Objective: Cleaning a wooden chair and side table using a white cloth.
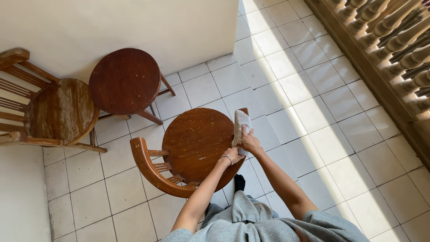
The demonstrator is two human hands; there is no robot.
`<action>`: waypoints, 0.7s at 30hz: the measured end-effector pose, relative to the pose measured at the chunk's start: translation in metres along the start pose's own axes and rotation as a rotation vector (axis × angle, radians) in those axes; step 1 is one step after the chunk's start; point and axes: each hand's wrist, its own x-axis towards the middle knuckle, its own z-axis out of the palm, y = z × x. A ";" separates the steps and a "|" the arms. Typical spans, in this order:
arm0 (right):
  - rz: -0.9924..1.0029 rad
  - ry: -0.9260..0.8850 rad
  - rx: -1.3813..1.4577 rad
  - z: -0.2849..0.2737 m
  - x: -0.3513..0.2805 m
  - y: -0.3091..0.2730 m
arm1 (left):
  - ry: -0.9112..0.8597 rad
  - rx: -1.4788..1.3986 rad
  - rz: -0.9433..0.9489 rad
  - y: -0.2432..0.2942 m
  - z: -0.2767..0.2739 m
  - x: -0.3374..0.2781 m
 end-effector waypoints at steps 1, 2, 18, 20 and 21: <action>0.064 -0.015 -0.011 -0.004 -0.012 -0.012 | -0.028 0.009 0.011 -0.005 0.004 0.001; 0.129 -0.024 -0.023 -0.012 -0.022 -0.022 | -0.052 0.018 0.027 -0.007 0.006 0.004; 0.169 -0.051 -0.083 -0.056 -0.032 -0.044 | 0.013 -0.072 0.013 0.005 0.004 -0.014; 0.146 0.027 -0.095 -0.056 -0.008 -0.040 | -0.007 -0.093 -0.029 0.014 -0.006 -0.025; 0.146 0.025 -0.097 -0.049 0.011 -0.029 | -0.007 -0.095 -0.030 0.013 -0.001 -0.022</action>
